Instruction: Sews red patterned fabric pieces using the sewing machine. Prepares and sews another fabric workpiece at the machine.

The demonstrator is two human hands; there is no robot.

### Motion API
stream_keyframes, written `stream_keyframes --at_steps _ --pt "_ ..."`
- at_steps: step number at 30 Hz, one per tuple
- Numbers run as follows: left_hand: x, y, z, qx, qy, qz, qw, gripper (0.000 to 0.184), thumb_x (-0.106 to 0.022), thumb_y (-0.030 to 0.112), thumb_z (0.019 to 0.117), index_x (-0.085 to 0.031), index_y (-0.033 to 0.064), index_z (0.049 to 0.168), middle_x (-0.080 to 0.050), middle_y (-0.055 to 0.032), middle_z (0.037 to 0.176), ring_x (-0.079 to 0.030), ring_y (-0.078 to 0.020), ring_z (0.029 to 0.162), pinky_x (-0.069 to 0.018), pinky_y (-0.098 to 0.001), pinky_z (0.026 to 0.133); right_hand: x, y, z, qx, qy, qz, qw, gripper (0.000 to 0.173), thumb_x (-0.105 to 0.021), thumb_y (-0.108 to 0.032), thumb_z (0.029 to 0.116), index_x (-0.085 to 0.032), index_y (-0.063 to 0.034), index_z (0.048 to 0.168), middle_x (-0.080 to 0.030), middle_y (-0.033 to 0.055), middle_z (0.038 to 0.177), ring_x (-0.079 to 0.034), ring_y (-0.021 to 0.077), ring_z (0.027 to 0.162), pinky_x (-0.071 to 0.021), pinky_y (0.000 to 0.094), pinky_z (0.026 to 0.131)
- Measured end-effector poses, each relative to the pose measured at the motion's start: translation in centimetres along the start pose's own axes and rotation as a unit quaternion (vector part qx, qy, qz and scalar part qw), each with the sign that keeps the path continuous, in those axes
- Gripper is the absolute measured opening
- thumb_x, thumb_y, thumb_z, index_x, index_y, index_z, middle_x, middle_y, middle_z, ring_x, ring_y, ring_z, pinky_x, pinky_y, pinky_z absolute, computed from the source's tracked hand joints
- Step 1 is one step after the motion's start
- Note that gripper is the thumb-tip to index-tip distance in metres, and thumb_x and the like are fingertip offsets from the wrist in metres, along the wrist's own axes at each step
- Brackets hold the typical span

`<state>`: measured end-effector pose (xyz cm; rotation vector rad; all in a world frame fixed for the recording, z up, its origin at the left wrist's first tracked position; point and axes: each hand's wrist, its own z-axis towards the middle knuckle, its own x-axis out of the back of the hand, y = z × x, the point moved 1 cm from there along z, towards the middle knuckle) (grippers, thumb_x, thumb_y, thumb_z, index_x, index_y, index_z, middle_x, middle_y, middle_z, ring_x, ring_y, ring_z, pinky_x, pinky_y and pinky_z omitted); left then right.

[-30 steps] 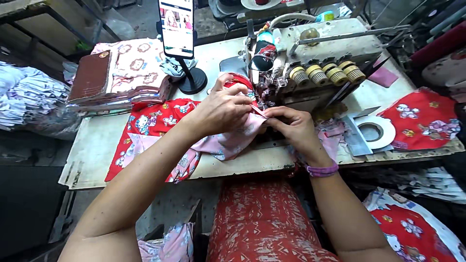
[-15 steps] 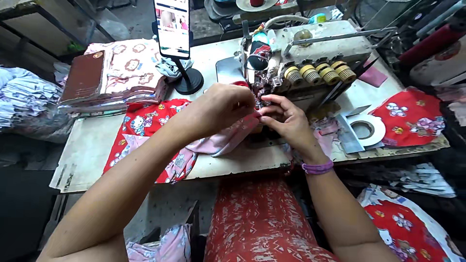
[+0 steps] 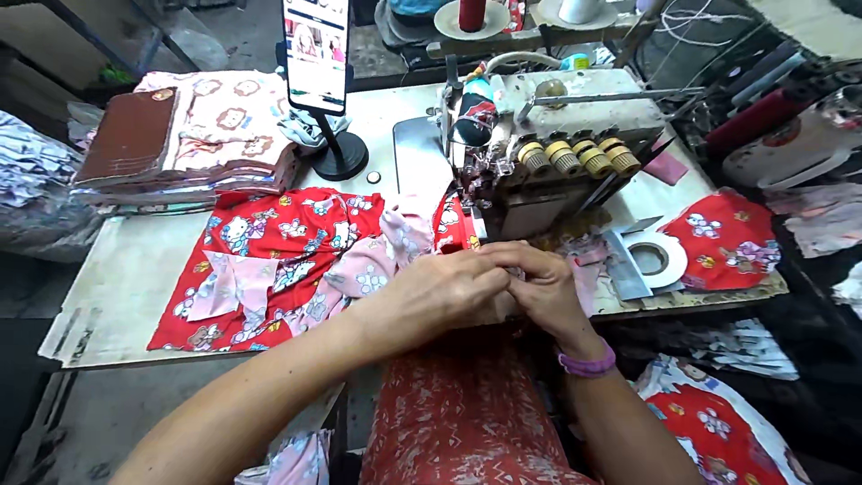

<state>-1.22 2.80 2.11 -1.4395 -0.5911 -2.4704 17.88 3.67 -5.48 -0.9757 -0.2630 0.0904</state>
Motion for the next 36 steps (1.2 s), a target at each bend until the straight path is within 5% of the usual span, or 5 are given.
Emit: stream_keyframes --at_steps 12,17,21,32,36 --pt "-0.4 -6.9 -0.9 0.137 0.022 0.079 0.987 0.022 -0.061 0.008 0.0945 -0.061 -0.0026 0.075 -0.06 -0.0171 0.078 -0.063 -0.0345 0.082 -0.0521 -0.0416 0.072 0.1 0.7 -1.2 -0.051 0.018 -0.068 0.996 0.014 -0.064 -0.005 0.0946 -0.078 -0.0036 0.099 -0.076 0.0001 0.102 -0.066 -0.0009 0.087 -0.054 0.0192 0.084" --pt "-0.6 -7.9 -0.6 0.173 0.003 0.087 0.981 0.03 -0.054 0.017 0.0952 -0.072 0.0042 0.116 -0.069 -0.0157 0.122 -0.065 -0.0354 0.113 -0.0444 -0.0575 0.099 -0.1 0.6 0.0 -0.037 0.04 -0.065 0.996 0.014 -0.066 -0.005 0.0948 -0.078 -0.008 0.1 -0.076 -0.0026 0.103 -0.068 0.0017 0.093 -0.0549 0.0226 0.088" --pt "-0.1 -9.6 0.3 0.23 -0.048 0.133 0.963 0.043 -0.044 0.027 0.0977 -0.072 0.0164 0.129 -0.065 -0.0133 0.135 -0.059 -0.0406 0.121 -0.033 -0.0709 0.099 -0.1 0.5 1.7 -0.04 0.031 -0.08 0.996 0.014 -0.067 -0.004 0.0934 -0.078 -0.0074 0.102 -0.075 -0.0039 0.101 -0.066 0.0013 0.092 -0.0535 0.0237 0.087" --pt "0.3 -10.4 1.7 0.299 -0.075 0.144 0.94 0.043 -0.041 0.028 0.1007 -0.071 0.023 0.132 -0.063 -0.0108 0.136 -0.056 -0.0386 0.124 -0.0267 -0.0691 0.103 -0.1 0.8 2.9 -0.074 0.025 -0.08 0.994 0.015 -0.067 -0.006 0.0947 -0.076 -0.0066 0.106 -0.073 -0.003 0.102 -0.064 -0.0013 0.082 -0.0544 0.018 0.075" --pt "2.6 -12.2 0.6 0.266 -0.002 -0.011 0.964 0.032 -0.05 0.01 0.1034 -0.072 0.0048 0.126 -0.069 -0.0168 0.128 -0.061 -0.0344 0.123 -0.0436 -0.0513 0.106 0.0 0.6 2.6 -0.091 0.015 -0.063 0.994 0.016 -0.066 -0.007 0.0953 -0.075 -0.0077 0.108 -0.072 -0.0043 0.102 -0.062 -0.0025 0.077 -0.0535 0.016 0.069"
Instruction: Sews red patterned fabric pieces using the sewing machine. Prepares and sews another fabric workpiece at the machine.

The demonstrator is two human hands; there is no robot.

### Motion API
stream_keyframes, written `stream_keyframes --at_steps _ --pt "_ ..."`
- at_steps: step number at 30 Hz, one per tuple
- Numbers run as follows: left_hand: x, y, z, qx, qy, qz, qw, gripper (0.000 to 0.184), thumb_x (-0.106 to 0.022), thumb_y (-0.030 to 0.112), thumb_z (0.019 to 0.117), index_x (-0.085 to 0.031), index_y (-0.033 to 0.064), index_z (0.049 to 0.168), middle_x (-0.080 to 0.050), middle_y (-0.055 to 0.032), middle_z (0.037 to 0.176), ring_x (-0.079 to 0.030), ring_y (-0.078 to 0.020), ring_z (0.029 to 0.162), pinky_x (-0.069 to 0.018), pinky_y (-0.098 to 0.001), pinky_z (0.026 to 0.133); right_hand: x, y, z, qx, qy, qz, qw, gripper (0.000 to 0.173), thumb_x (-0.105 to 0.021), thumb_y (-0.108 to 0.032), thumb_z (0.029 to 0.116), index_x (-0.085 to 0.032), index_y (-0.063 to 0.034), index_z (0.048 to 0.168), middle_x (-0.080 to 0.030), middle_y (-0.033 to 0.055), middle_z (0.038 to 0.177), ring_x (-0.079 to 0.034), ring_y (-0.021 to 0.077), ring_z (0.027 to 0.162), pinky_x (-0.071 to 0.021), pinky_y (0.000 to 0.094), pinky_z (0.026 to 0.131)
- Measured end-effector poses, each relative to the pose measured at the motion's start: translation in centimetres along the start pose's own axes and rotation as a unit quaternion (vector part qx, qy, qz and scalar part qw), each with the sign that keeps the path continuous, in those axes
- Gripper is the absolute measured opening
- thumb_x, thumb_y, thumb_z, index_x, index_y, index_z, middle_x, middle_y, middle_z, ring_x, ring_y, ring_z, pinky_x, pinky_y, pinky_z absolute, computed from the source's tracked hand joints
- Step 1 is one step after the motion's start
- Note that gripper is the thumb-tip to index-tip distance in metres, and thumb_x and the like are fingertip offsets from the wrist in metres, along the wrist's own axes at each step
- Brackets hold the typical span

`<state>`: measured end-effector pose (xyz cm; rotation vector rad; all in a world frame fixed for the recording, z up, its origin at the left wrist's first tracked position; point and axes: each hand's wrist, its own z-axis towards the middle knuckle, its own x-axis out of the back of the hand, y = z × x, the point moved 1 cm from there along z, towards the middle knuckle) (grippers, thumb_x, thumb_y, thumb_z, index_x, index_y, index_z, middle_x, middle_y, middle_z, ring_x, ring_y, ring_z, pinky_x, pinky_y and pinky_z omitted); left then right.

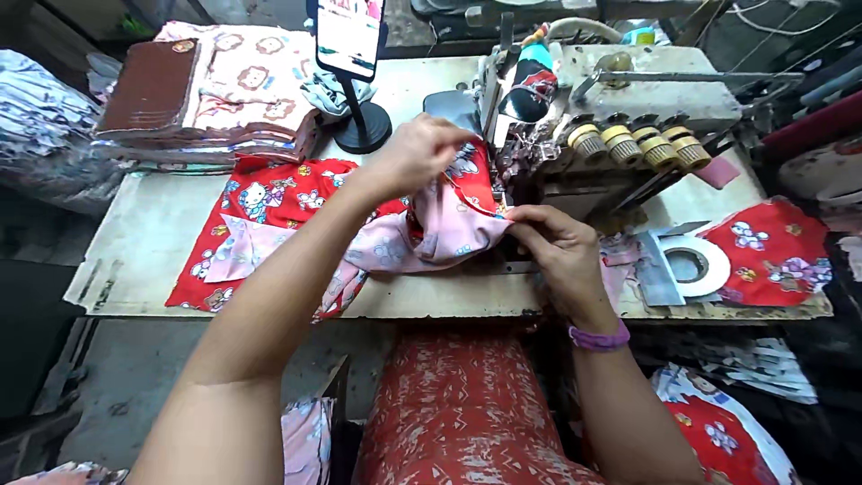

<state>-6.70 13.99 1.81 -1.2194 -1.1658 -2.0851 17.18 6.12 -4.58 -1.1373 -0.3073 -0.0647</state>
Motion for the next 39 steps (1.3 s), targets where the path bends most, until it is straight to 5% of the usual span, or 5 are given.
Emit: stream_keyframes --at_steps 12,18,22,29,39 --pt "2.1 -2.8 -2.9 -0.19 -0.021 0.007 0.981 0.011 -0.074 0.012 0.0886 -0.08 0.0074 0.096 -0.072 -0.0132 0.115 -0.061 -0.0345 0.121 -0.0374 -0.061 0.105 -0.7 0.8 -0.5 0.003 0.02 0.074 0.997 0.017 -0.063 -0.002 0.0956 -0.074 -0.007 0.107 -0.073 -0.0054 0.102 -0.063 -0.0024 0.073 -0.0548 0.0147 0.066" --pt "5.3 0.2 -3.1 -0.191 -0.07 -0.099 0.974 0.014 -0.066 0.017 0.0901 -0.076 0.0077 0.094 -0.074 0.0003 0.098 -0.065 -0.0085 0.105 -0.0434 -0.0345 0.104 -0.3 0.6 -0.3 -0.015 0.014 0.079 0.997 0.017 -0.064 -0.001 0.0944 -0.074 -0.0077 0.106 -0.072 -0.007 0.1 -0.063 -0.0037 0.074 -0.0547 0.0141 0.067" --pt "8.1 -0.7 -3.5 -0.211 -0.104 0.133 0.963 0.017 -0.068 0.017 0.0909 -0.08 0.0102 0.101 -0.069 -0.0067 0.077 -0.062 -0.0235 0.075 -0.039 -0.0512 0.082 0.0 0.9 -0.1 -0.013 -0.004 0.082 0.997 0.016 -0.066 -0.001 0.0936 -0.075 -0.0077 0.105 -0.073 -0.0057 0.103 -0.065 -0.0018 0.079 -0.0561 0.0161 0.07" --pt "10.7 0.9 -4.0 -0.106 -0.139 0.166 0.97 0.013 -0.068 0.016 0.0951 -0.08 0.0121 0.091 -0.073 -0.0064 0.086 -0.065 -0.0277 0.095 -0.0355 -0.0574 0.092 0.4 -0.6 0.5 -0.033 -0.025 0.03 0.999 0.012 -0.067 -0.004 0.095 -0.074 -0.0058 0.104 -0.073 -0.0035 0.101 -0.062 -0.0033 0.073 -0.053 0.014 0.065" --pt "12.0 2.9 -4.3 -0.082 -0.153 -0.171 0.97 0.016 -0.06 0.021 0.0885 -0.071 0.0189 0.077 -0.068 0.0105 0.099 -0.061 0.001 0.1 -0.0501 -0.0175 0.084 -0.4 -8.1 6.0 0.22 -0.127 -0.174 0.951 0.036 -0.055 0.003 0.0999 -0.06 0.0015 0.136 -0.073 0.0132 0.116 -0.071 0.0198 0.101 -0.0556 0.0321 0.092"
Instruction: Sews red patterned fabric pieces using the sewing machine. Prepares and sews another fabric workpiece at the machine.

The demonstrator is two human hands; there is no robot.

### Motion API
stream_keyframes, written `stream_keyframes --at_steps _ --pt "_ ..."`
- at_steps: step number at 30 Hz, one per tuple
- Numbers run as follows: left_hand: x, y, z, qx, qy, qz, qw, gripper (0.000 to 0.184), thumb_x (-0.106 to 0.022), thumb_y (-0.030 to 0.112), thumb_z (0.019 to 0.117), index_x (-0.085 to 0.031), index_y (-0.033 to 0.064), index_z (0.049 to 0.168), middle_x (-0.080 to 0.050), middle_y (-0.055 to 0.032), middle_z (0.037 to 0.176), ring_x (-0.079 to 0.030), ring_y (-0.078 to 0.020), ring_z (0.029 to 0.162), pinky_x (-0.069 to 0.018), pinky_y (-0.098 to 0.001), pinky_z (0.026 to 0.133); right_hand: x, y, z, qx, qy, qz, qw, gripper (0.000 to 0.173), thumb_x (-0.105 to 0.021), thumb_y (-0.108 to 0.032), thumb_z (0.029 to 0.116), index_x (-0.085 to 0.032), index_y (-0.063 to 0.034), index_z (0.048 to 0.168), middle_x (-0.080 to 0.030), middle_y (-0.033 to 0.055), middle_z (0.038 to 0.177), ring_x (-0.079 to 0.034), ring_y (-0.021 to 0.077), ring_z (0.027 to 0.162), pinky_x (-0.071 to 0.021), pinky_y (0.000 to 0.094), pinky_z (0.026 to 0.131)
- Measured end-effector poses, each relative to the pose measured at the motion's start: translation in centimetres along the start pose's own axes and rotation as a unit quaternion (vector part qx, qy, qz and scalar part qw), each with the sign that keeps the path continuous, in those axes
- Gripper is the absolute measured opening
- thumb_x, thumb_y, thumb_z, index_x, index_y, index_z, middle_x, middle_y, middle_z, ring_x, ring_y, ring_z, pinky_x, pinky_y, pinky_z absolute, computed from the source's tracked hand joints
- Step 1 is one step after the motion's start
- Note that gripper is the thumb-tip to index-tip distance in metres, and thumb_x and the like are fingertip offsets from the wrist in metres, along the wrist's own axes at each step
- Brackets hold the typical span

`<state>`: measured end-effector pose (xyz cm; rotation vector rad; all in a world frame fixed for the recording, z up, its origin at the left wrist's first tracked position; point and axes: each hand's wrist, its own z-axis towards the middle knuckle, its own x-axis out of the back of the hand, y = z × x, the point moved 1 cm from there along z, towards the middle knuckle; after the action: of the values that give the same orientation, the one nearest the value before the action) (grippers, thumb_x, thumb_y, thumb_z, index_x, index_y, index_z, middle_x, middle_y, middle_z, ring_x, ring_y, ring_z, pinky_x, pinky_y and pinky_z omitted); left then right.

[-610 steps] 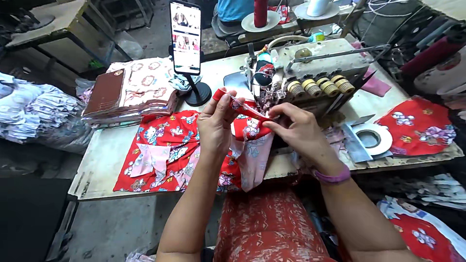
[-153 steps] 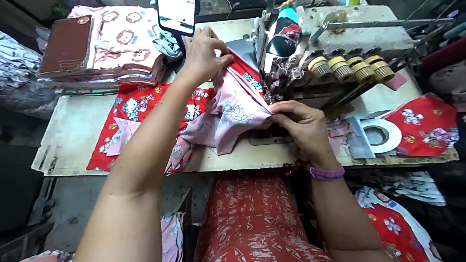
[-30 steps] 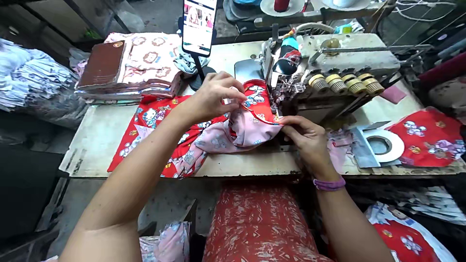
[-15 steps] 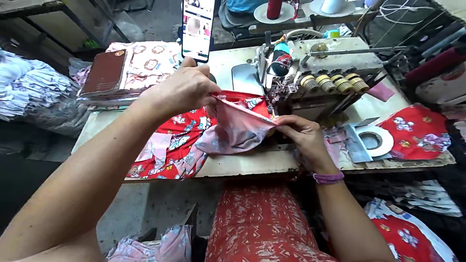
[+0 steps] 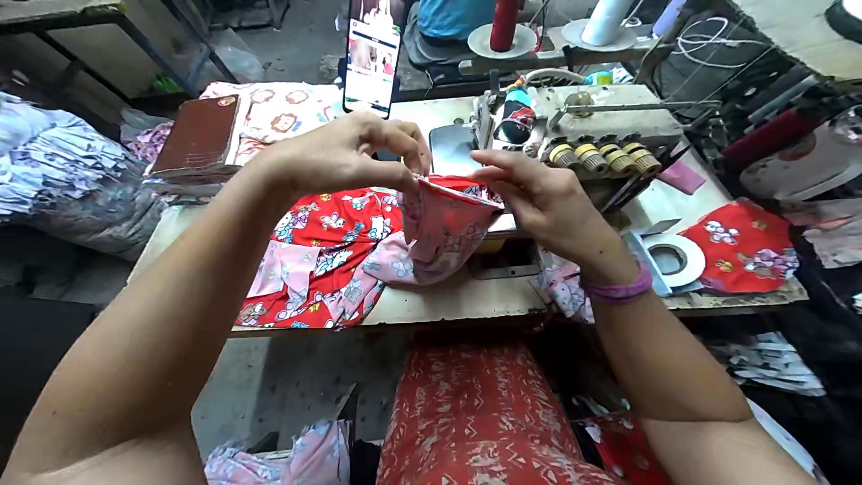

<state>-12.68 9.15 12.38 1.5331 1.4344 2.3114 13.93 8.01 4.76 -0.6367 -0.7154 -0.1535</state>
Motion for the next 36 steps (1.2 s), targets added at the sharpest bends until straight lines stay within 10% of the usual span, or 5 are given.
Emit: stream_keyframes --at_steps 8,16,28,32,36 --pt "-0.5 -0.6 -0.2 -0.03 -0.005 -0.034 0.999 0.017 -0.059 0.019 0.0897 -0.07 0.016 0.077 -0.068 0.0083 0.1 -0.061 -0.0004 0.102 -0.0504 -0.0193 0.088 0.0 -0.5 1.2 0.01 -0.045 0.063 0.997 0.032 -0.063 0.003 0.0946 -0.064 0.0 0.127 -0.074 0.0082 0.1 -0.071 0.0083 0.083 -0.058 0.0219 0.076" --pt "-0.8 -0.9 -0.3 -0.051 0.003 -0.062 0.997 0.016 -0.059 0.018 0.0887 -0.07 0.0155 0.078 -0.069 0.0082 0.099 -0.062 -0.0002 0.101 -0.0511 -0.018 0.086 -3.1 -0.6 -0.7 0.039 0.084 0.017 0.996 0.043 -0.073 0.0 0.088 -0.063 0.0063 0.129 -0.075 0.0129 0.106 -0.071 0.0181 0.099 -0.0554 0.0319 0.092" --pt "-0.8 -0.8 -0.4 -0.042 0.018 -0.058 0.997 0.015 -0.06 0.018 0.0884 -0.07 0.016 0.078 -0.069 0.0083 0.1 -0.062 -0.0002 0.102 -0.0509 -0.0184 0.087 -1.5 -0.6 -1.0 -0.006 0.052 0.058 0.997 0.036 -0.067 0.002 0.0923 -0.062 0.0069 0.127 -0.073 0.0112 0.104 -0.07 0.007 0.095 -0.056 0.0202 0.089" --pt "-0.8 -1.0 -0.3 -0.055 0.012 -0.053 0.997 0.016 -0.06 0.02 0.0891 -0.07 0.0169 0.077 -0.069 0.0091 0.1 -0.062 -0.0002 0.103 -0.0505 -0.0184 0.086 -1.2 -0.4 -0.9 0.021 0.042 0.048 0.998 0.016 -0.066 0.001 0.0925 -0.069 0.0043 0.107 -0.073 0.0101 0.1 -0.07 0.0069 0.094 -0.0561 0.0191 0.088" --pt "-1.0 -1.1 -0.1 -0.064 -0.002 -0.067 0.996 0.017 -0.059 0.018 0.088 -0.07 0.0158 0.076 -0.07 0.0081 0.101 -0.062 -0.0007 0.102 -0.0507 -0.0186 0.084 -1.1 -0.5 -0.4 0.039 0.025 -0.021 0.999 0.02 -0.063 0.004 0.0896 -0.078 -0.0008 0.102 -0.074 0.0127 0.106 -0.07 0.0213 0.099 -0.0538 0.0358 0.091"
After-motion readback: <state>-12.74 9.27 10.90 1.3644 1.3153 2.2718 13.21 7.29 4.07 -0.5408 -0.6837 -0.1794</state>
